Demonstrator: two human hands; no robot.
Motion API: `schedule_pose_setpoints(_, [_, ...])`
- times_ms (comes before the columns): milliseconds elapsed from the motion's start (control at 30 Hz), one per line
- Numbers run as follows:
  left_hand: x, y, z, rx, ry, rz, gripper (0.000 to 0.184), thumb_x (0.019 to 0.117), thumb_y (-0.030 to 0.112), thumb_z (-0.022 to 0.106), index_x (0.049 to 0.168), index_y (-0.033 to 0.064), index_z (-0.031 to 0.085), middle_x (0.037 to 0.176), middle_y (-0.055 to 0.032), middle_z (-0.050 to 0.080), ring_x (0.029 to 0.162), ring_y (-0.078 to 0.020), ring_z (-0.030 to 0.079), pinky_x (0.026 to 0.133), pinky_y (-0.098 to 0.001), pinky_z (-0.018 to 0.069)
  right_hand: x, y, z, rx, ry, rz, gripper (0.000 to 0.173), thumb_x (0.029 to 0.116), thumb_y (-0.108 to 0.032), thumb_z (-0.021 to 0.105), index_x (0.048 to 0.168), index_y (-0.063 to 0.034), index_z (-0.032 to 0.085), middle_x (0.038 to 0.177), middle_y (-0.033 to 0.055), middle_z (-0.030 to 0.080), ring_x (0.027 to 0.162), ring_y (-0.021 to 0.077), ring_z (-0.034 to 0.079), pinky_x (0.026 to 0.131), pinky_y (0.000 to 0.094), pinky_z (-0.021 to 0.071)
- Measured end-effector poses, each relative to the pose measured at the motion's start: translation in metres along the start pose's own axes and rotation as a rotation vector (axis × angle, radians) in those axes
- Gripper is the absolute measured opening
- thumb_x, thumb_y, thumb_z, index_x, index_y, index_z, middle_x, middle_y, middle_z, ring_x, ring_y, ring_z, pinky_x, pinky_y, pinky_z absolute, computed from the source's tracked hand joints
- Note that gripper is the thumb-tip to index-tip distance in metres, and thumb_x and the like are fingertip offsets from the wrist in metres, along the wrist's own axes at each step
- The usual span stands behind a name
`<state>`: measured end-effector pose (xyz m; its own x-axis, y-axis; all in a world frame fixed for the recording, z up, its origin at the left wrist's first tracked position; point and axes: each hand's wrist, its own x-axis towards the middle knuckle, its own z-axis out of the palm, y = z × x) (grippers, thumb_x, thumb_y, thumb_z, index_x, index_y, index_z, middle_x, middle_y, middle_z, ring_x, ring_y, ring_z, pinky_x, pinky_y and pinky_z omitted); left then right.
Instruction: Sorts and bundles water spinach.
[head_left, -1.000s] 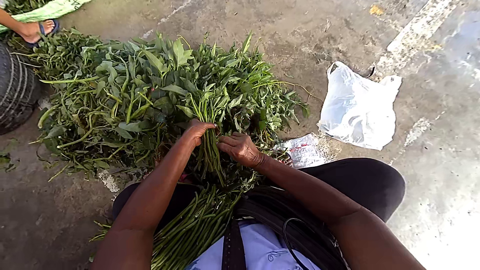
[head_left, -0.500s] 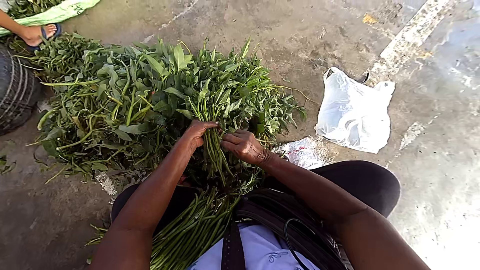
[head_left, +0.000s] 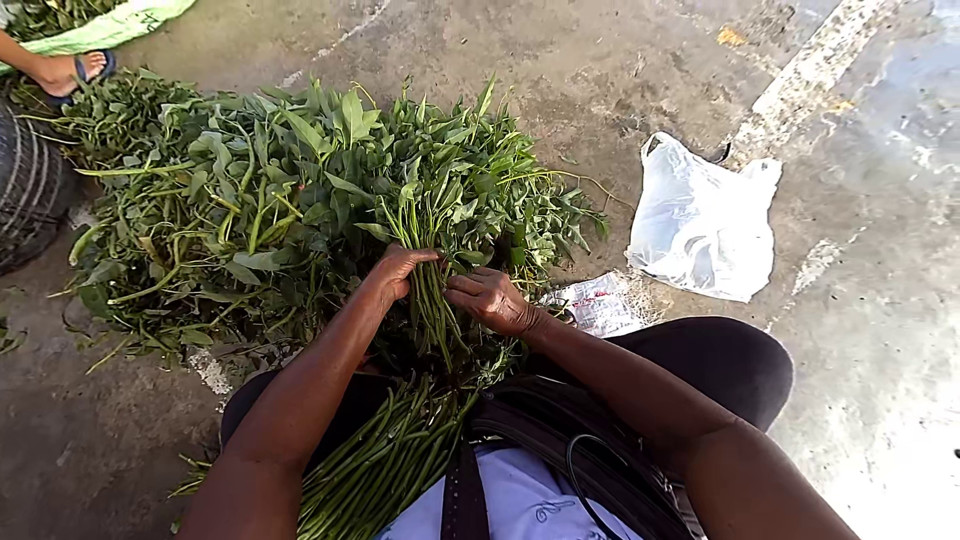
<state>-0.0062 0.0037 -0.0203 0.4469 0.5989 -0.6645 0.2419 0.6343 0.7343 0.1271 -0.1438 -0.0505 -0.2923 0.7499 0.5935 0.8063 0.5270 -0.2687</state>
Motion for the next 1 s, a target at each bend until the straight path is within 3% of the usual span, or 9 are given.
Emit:
schedule_pose_setpoints(100, [-0.004,0.000,0.002,0.029,-0.023,-0.004,0.054,0.0873,-0.005,0.071,0.135,0.0006,0.047,0.112,-0.0156,0.065,0.096,-0.0211,0.067,0.084,-0.0390,0.0587,-0.003,-0.001,0.001,0.021,0.009,0.007,0.017,0.0931,0.002,0.060,0.093,-0.0037,0.076,0.095,0.0122,0.075,0.077,0.0245,0.070,0.065,0.0371,0.0560])
schedule_pose_setpoints(200, [-0.001,-0.007,0.002,0.025,-0.036,-0.025,0.057,0.0893,0.002,0.075,0.138,0.0010,0.046,0.114,-0.0162,0.066,0.097,-0.0219,0.068,0.086,-0.0395,0.0588,-0.001,-0.002,0.001,0.018,0.010,-0.004,0.017,0.0924,0.003,0.060,0.093,-0.0038,0.076,0.096,0.0125,0.075,0.079,0.0250,0.071,0.066,0.0376,0.0560])
schedule_pose_setpoints(400, [-0.004,0.001,0.003,-0.053,-0.096,0.079,0.045,0.0884,-0.003,0.074,0.129,0.0009,0.054,0.102,-0.0113,0.070,0.086,-0.0178,0.070,0.080,-0.0345,0.0609,-0.003,0.003,0.004,0.075,0.029,0.108,0.014,0.0932,0.001,0.062,0.093,-0.0036,0.075,0.098,0.0128,0.074,0.084,0.0246,0.072,0.070,0.0375,0.0594])
schedule_pose_setpoints(500, [-0.006,0.003,0.003,-0.016,-0.100,0.208,0.055,0.0837,-0.008,0.075,0.133,0.0001,0.052,0.117,-0.0127,0.065,0.102,-0.0172,0.066,0.091,-0.0352,0.0568,-0.002,-0.002,0.006,0.494,0.058,0.539,0.009,0.0919,0.001,0.068,0.099,0.0040,0.072,0.103,0.0148,0.070,0.088,0.0182,0.071,0.080,0.0327,0.0610])
schedule_pose_setpoints(600, [-0.009,0.006,0.005,0.024,-0.056,0.310,0.054,0.0799,-0.012,0.076,0.128,-0.0028,0.052,0.114,-0.0132,0.065,0.102,-0.0158,0.065,0.092,-0.0335,0.0562,0.021,-0.007,0.000,1.067,0.210,1.129,0.024,0.1013,-0.017,0.060,0.118,-0.0007,0.054,0.103,0.0105,0.067,0.079,0.0167,0.070,0.072,0.0337,0.0617])
schedule_pose_setpoints(733, [-0.012,0.005,0.004,0.076,-0.061,0.397,0.054,0.0797,-0.011,0.077,0.127,-0.0005,0.055,0.114,-0.0090,0.066,0.102,-0.0115,0.065,0.092,-0.0309,0.0559,0.052,-0.008,-0.001,1.209,0.276,1.313,0.048,0.1025,-0.027,0.061,0.144,-0.0089,0.043,0.117,0.0096,0.061,0.090,0.0173,0.063,0.074,0.0361,0.0551])
schedule_pose_setpoints(800, [-0.010,0.006,0.005,0.071,-0.028,0.424,0.051,0.0798,-0.014,0.076,0.125,-0.0024,0.054,0.112,-0.0091,0.066,0.101,-0.0100,0.065,0.091,-0.0287,0.0564,0.062,-0.009,0.007,1.175,0.333,1.338,0.049,0.1004,-0.026,0.066,0.143,-0.0101,0.047,0.116,0.0087,0.062,0.086,0.0137,0.059,0.069,0.0303,0.0504])
schedule_pose_setpoints(867, [-0.007,0.008,0.003,0.084,-0.004,0.427,0.053,0.0795,-0.014,0.075,0.126,-0.0039,0.054,0.114,-0.0115,0.066,0.104,-0.0118,0.065,0.093,-0.0299,0.0560,0.067,-0.004,0.016,1.190,0.420,1.373,0.037,0.0996,-0.023,0.068,0.132,-0.0075,0.057,0.104,0.0062,0.064,0.080,0.0105,0.059,0.066,0.0267,0.0493])
schedule_pose_setpoints(1000, [-0.007,0.011,0.000,0.068,-0.024,0.391,0.053,0.0806,-0.015,0.074,0.128,-0.0032,0.054,0.117,-0.0122,0.066,0.106,-0.0137,0.065,0.095,-0.0313,0.0552,0.072,0.009,0.019,1.302,0.588,1.417,0.011,0.1006,-0.014,0.065,0.109,-0.0084,0.062,0.094,0.0027,0.065,0.083,0.0110,0.061,0.071,0.0287,0.0522])
